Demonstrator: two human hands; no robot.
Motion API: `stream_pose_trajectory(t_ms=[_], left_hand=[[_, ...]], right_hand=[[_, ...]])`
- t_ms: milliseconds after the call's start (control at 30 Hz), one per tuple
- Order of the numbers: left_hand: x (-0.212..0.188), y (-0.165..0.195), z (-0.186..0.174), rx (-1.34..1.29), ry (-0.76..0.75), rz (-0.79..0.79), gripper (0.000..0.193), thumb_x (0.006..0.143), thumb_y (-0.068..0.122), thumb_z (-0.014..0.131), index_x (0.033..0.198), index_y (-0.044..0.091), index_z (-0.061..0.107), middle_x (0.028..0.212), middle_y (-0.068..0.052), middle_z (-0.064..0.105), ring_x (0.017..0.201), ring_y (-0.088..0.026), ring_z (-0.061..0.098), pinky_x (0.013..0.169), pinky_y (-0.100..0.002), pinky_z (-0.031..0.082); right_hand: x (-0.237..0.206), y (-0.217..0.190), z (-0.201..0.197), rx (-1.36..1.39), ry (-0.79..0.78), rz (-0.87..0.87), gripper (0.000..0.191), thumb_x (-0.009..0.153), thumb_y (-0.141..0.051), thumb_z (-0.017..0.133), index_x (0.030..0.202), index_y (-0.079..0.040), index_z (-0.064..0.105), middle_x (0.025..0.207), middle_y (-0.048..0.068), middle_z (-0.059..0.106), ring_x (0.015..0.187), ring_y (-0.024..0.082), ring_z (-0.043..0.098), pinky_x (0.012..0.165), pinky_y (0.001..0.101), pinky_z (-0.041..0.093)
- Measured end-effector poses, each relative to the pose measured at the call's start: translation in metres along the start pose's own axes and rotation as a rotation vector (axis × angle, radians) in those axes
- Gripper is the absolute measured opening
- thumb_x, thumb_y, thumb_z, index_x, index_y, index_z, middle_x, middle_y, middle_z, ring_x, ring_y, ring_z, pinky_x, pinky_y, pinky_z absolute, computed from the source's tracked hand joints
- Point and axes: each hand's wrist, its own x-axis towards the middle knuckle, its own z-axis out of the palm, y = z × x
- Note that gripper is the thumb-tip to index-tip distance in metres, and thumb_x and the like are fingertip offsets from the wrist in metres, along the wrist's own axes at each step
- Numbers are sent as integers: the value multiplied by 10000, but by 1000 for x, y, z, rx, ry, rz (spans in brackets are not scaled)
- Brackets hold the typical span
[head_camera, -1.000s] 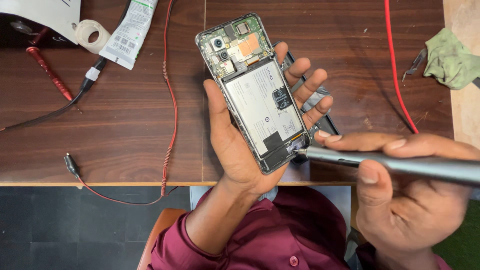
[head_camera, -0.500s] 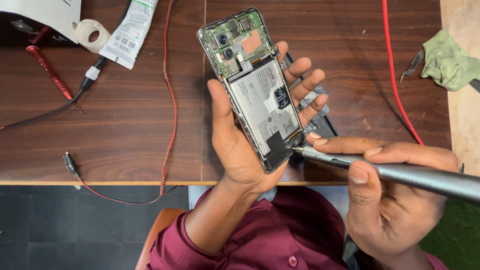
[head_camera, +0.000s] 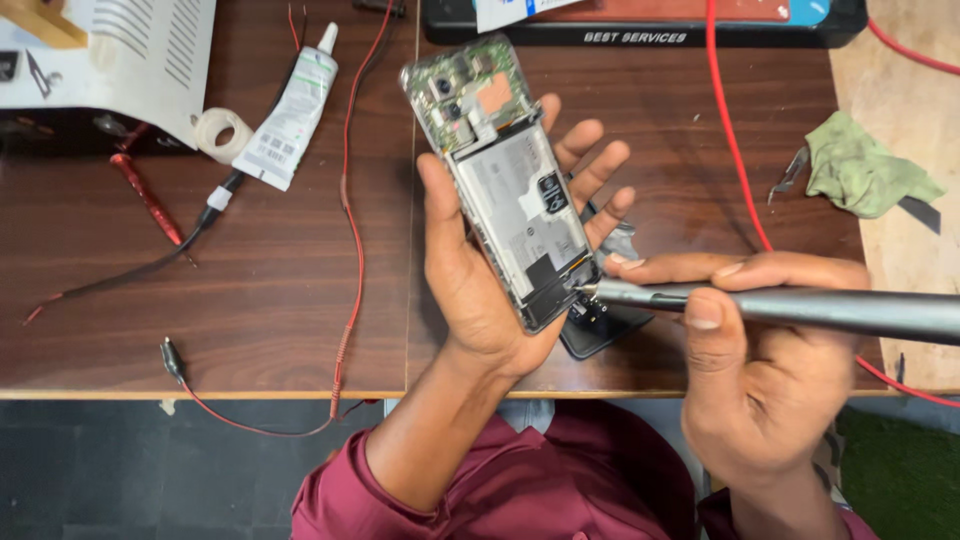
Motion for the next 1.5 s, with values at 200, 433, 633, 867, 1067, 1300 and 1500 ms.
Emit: stream_pose_trajectory(t_ms=[200, 433, 633, 867, 1067, 1300, 1500], left_hand=[[-5, -3, -6, -81, 37, -27, 876, 1088, 735, 372, 1588, 15, 356, 1419, -179, 531, 1362, -315, 529, 1157, -510, 452], [-3, -3, -4, -110, 7, -51, 884, 1088, 748, 364, 1597, 25, 354, 1422, -167, 543, 1353, -321, 536, 1159, -518, 458], [-5, -4, -6, -94, -5, -48, 899, 1083, 756, 372, 1608, 26, 346, 1424, -170, 543, 1355, -318, 539, 1144, -512, 462], [-5, -3, -7, -116, -23, -51, 902, 1090, 759, 373, 1617, 29, 326, 1431, -168, 536, 1365, -323, 527, 1154, -511, 458], [-5, -3, -3, -112, -13, -75, 906, 1062, 766, 367, 1606, 43, 325, 1461, -173, 510, 1423, -336, 474, 1195, -546, 419], [-4, -3, -2, -105, -9, -67, 915, 1071, 766, 358, 1614, 30, 325, 1461, -183, 494, 1429, -343, 457, 1204, -560, 403], [-4, -5, -3, -66, -4, -51, 924, 1066, 763, 361, 1619, 24, 316, 1473, -200, 496, 1429, -346, 473, 1189, -539, 421]], right_hand=[[-3, 4, -2, 35, -11, 44, 211, 1144, -104, 486, 1221, -14, 310, 1117, 277, 713, 1031, 271, 750, 906, 302, 630], [-2, 2, -4, 93, -17, 27, 212, 1142, -101, 479, 1223, -22, 299, 1117, 284, 704, 1033, 278, 746, 906, 320, 645], [-2, 0, -5, 68, -23, 8, 207, 1151, -100, 472, 1229, -17, 299, 1098, 289, 700, 1032, 291, 751, 910, 345, 658], [-6, 1, -5, 130, 25, 15, 209, 1190, -136, 474, 1230, -24, 302, 1066, 279, 694, 1034, 303, 753, 954, 364, 662], [-4, 9, -13, 46, 74, -45, 198, 1275, -141, 484, 1270, -40, 314, 1160, 284, 695, 1070, 292, 729, 992, 349, 646], [-11, -7, -5, -314, 145, 335, 129, 1013, -28, 651, 1101, 64, 628, 846, 145, 632, 683, 173, 561, 626, 278, 450], [3, 3, 7, -367, -147, 142, 272, 788, 79, 726, 1037, -24, 761, 892, 62, 678, 713, 116, 651, 605, 251, 488]])
